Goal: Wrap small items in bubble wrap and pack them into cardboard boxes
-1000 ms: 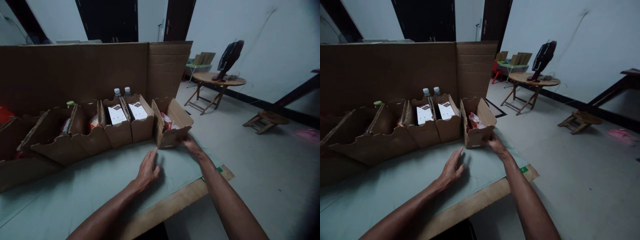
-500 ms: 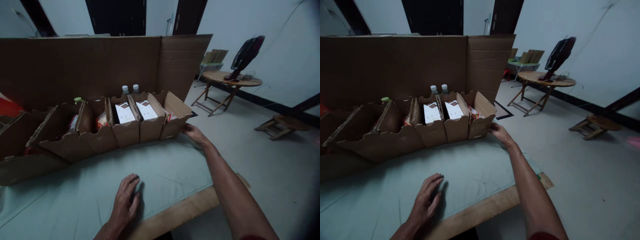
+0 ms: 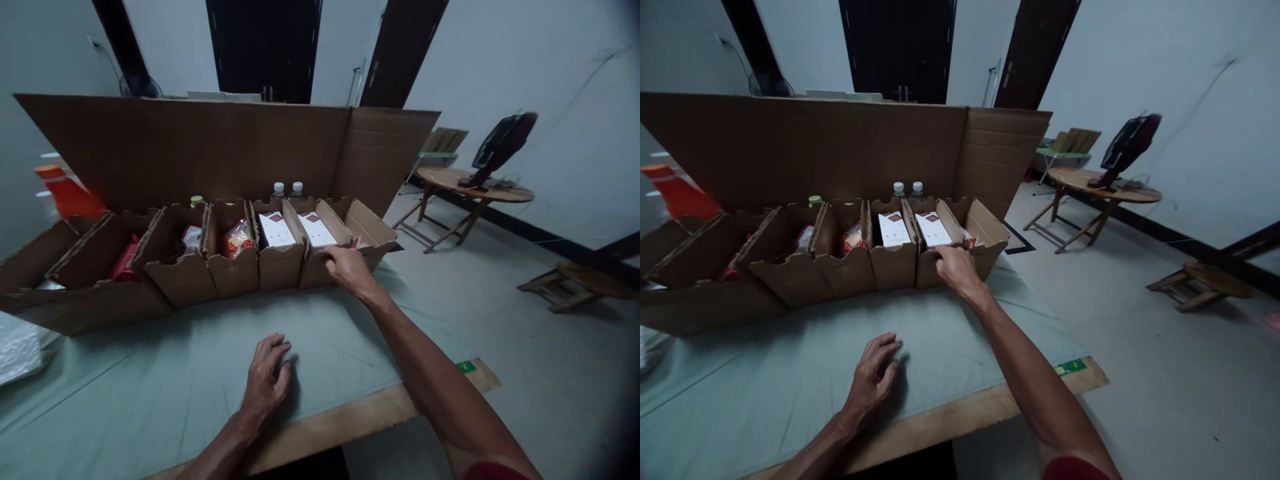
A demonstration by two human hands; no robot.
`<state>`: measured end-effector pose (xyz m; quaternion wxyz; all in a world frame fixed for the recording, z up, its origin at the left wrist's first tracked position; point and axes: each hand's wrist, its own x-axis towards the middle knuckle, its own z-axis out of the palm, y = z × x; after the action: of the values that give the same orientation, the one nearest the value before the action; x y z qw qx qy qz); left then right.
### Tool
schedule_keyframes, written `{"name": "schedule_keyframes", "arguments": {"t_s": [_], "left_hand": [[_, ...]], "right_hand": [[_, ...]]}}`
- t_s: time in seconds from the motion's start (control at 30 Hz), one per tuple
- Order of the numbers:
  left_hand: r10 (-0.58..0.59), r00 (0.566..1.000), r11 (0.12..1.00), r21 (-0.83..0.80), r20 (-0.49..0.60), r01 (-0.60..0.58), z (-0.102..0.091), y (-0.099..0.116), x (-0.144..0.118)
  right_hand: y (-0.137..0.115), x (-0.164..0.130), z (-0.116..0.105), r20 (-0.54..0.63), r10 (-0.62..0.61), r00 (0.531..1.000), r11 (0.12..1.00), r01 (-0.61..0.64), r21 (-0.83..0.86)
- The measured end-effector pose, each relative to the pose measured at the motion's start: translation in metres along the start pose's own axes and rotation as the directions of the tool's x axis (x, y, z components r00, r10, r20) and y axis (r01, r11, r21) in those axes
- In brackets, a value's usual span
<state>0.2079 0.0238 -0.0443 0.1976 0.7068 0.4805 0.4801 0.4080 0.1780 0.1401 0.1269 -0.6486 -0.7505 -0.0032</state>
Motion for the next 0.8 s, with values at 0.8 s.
{"name": "schedule_keyframes", "arguments": {"t_s": [0.8], "left_hand": [[-0.175, 0.969, 0.879, -0.416, 0.175, 0.234, 0.018, 0.046, 0.070]], "right_hand": [[0.057, -0.259, 0.048, -0.267, 0.423, 0.866, 0.801, -0.219, 0.558]]}}
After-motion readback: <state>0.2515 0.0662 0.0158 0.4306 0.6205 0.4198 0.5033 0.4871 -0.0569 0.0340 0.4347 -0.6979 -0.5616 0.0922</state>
